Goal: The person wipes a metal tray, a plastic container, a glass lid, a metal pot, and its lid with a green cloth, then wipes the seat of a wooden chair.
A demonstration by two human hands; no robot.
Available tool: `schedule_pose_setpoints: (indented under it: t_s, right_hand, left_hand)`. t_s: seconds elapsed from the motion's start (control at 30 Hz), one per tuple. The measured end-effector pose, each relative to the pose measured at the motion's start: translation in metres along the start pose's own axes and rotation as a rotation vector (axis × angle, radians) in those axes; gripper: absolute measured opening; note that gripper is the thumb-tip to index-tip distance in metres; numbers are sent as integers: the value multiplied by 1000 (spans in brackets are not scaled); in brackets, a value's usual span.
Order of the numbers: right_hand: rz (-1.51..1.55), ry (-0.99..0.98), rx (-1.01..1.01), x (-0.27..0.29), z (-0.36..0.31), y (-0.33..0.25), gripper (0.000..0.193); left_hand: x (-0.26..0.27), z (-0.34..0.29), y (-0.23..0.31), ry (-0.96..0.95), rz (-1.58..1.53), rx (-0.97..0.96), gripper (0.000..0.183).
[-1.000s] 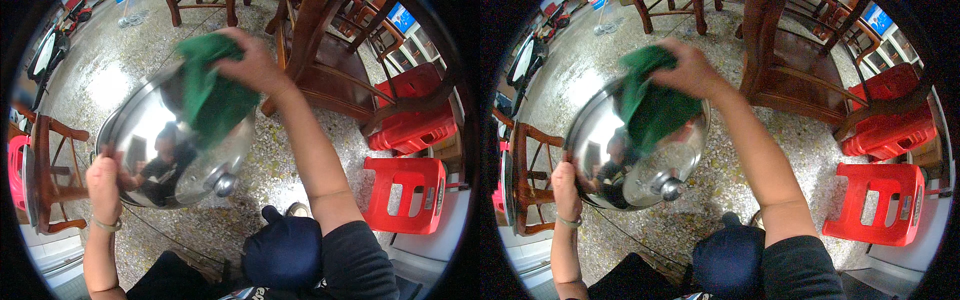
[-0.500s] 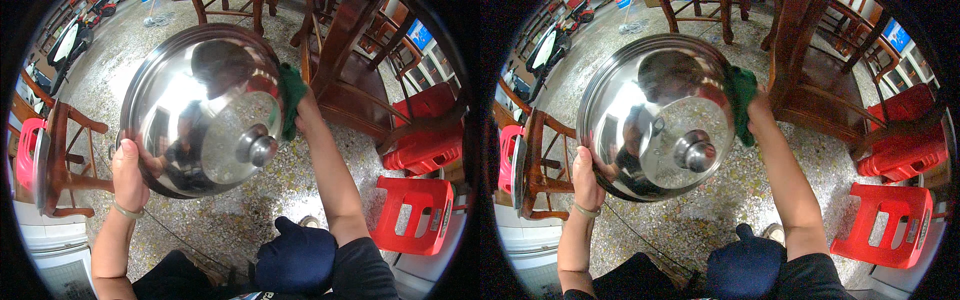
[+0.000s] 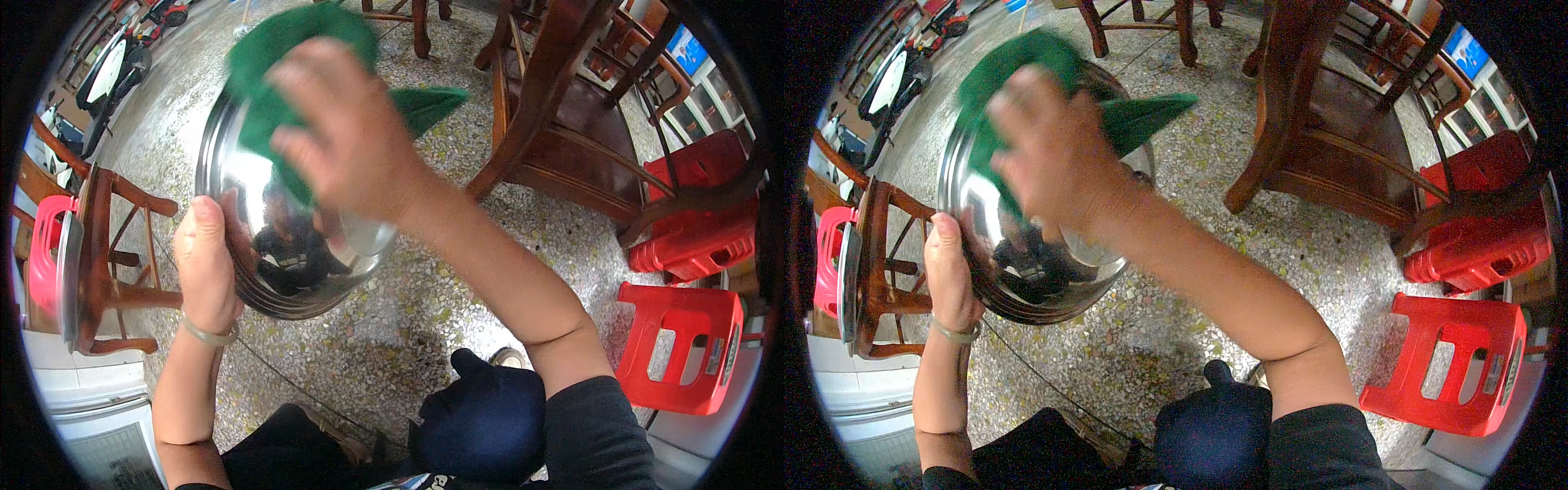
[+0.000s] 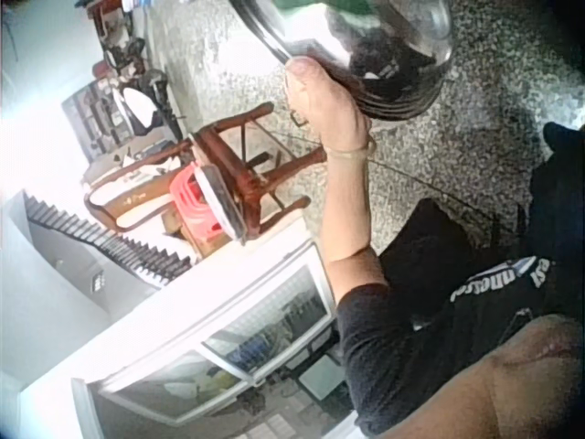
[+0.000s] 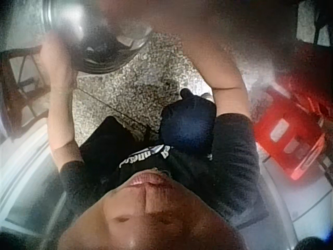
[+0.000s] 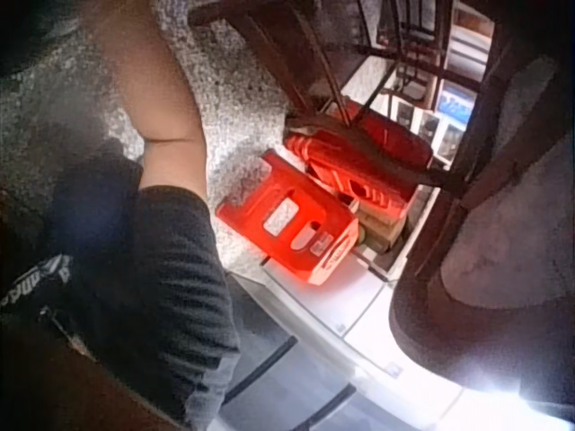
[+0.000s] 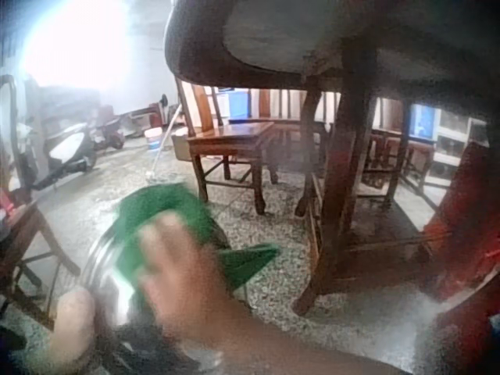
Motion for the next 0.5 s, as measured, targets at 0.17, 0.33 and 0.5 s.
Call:
schedule_pose_setpoints:
  t_s: [0.17, 0.33, 0.5]
  right_hand:
    - [136, -342, 216, -30, -57, -86, 42]
    - [370, -394, 30, -20, -137, -78, 31]
    - [-68, -343, -1, 8, -163, -14, 66]
  left_hand:
    - [21, 9, -7, 35, -122, -39, 46]
    - [40, 13, -6, 33, -264, 123, 46]
    - [39, 22, -1, -34, -508, 126, 59]
Point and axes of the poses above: each hand's wrist, its own z-axis towards the middle knuckle, its own x-axis out of the back of the hand, y = z × x, the point moved 4 cm from there along z, towards the middle knuckle, and after that the axes turned 9 degrees about x, right-handed, at the moved point
